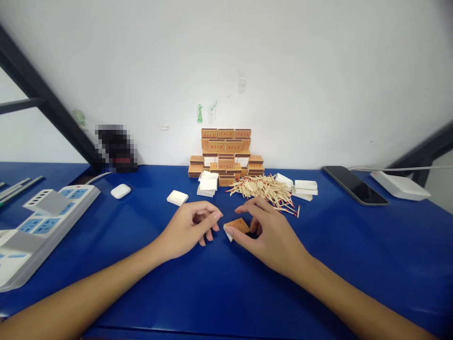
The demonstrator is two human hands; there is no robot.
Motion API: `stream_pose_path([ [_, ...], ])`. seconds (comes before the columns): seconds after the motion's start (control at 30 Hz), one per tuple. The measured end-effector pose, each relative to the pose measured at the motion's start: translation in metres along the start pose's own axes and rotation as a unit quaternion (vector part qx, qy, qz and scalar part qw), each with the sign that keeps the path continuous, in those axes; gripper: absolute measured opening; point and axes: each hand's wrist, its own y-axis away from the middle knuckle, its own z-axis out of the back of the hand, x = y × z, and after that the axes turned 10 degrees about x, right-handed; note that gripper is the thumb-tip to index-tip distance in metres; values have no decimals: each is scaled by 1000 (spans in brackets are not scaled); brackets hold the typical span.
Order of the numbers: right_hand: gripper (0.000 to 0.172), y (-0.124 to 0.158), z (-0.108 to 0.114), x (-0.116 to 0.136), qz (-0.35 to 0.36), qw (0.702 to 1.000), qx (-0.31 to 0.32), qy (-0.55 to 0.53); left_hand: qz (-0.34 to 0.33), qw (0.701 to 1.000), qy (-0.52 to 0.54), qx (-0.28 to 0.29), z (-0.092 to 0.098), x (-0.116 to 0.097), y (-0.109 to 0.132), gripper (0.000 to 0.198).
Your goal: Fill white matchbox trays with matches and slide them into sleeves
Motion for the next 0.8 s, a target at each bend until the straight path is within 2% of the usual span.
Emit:
stream_pose_path([
  [0.07,35,-1,4,-1,-9,1000,23,11,5,1000,-16,-1,-1,-1,1,36],
  [0.17,37,0,16,0,20,997,80,12,11,999,-51,-5,-1,-1,3,33],
  [0.27,45,2,29,0,61,984,167,-2,-10,993,-119,-12,1,-1,5,27],
  [0.33,42,3,34,0,60,978,198,-13,-31,983,-178,-22,2,-1,6,23],
  [0.47,33,3,35,0,55,974,217,-26,-50,965,-254,-38,3,0,6,19],
  [0.63,32,5,27,8,76,967,236,-61,-61,948,-305,-72,9,4,4,19],
  [0.8,41,10,11,20,101,959,253,-76,-145,881,-415,-177,34,7,-8,20],
])
